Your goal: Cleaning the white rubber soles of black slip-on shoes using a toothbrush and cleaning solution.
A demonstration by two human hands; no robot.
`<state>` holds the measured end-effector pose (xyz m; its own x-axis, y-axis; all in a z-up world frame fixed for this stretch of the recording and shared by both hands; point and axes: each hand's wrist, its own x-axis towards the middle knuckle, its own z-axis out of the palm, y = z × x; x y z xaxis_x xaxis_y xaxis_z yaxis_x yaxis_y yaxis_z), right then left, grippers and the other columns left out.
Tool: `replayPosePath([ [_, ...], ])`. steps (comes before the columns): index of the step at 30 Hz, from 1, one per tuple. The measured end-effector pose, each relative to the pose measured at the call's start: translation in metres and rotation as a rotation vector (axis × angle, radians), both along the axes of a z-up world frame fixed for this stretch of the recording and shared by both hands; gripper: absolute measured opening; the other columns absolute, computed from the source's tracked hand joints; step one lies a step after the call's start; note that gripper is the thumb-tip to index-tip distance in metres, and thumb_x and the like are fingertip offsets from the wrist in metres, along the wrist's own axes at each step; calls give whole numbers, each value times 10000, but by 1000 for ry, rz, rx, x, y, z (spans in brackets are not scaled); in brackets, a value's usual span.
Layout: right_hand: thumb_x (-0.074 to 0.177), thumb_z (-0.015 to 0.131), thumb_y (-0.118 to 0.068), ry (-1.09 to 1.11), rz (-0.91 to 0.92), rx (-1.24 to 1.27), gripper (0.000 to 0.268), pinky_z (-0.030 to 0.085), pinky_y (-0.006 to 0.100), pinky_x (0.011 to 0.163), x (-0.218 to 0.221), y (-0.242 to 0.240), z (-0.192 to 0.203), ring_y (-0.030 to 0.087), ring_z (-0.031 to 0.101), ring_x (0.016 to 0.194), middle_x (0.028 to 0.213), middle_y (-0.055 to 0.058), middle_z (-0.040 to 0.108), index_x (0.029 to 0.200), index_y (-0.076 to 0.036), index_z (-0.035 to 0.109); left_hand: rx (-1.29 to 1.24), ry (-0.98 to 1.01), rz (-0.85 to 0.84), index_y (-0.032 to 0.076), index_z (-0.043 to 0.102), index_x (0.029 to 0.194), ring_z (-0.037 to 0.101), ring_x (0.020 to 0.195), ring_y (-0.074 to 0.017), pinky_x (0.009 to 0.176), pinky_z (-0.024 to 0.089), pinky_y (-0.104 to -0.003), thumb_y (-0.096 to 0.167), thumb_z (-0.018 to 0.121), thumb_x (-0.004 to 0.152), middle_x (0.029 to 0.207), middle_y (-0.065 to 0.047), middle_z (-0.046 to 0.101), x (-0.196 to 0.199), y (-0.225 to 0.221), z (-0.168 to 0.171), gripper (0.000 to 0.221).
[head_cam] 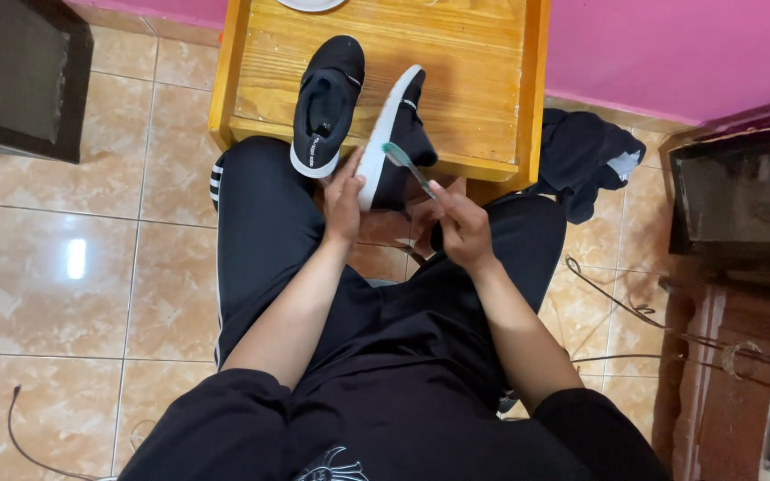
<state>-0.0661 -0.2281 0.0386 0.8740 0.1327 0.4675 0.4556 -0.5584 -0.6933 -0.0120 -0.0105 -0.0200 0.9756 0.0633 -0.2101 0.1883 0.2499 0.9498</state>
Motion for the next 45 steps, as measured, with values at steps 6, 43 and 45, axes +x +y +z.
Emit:
replayPosePath([
  [6, 995, 511, 103, -29, -188, 4, 509, 564, 422, 862, 16, -29, 13, 353, 722, 923, 987, 171, 742, 1461, -63, 631, 233, 21, 62, 327, 685, 1362, 548, 1350, -210, 1165, 406, -337, 290, 652, 893, 1415, -51, 636, 6, 4, -4, 472],
  [43, 983, 650, -209, 653, -549, 141, 563, 432, 479, 1130, 33, -29, -38, 407, 499, 1393, 1472, 235, 562, 1530, -276, 535, 421, 349, -281, 334, 311, 1578, 458, 1401, -445, 1150, 367, -518, 597, 690, 761, 1475, -248, 467, 22, -16, -37, 939],
  [45, 980, 663, -203, 636, -571, 220, 505, 428, 484, 1130, 31, -36, -62, 411, 513, 1379, 1446, 257, 577, 1480, -229, 594, 477, 413, -221, 414, 474, 1461, 530, 1356, -363, 1136, 395, -474, 899, 645, 729, 1412, -172, 584, 25, -18, -44, 895],
])
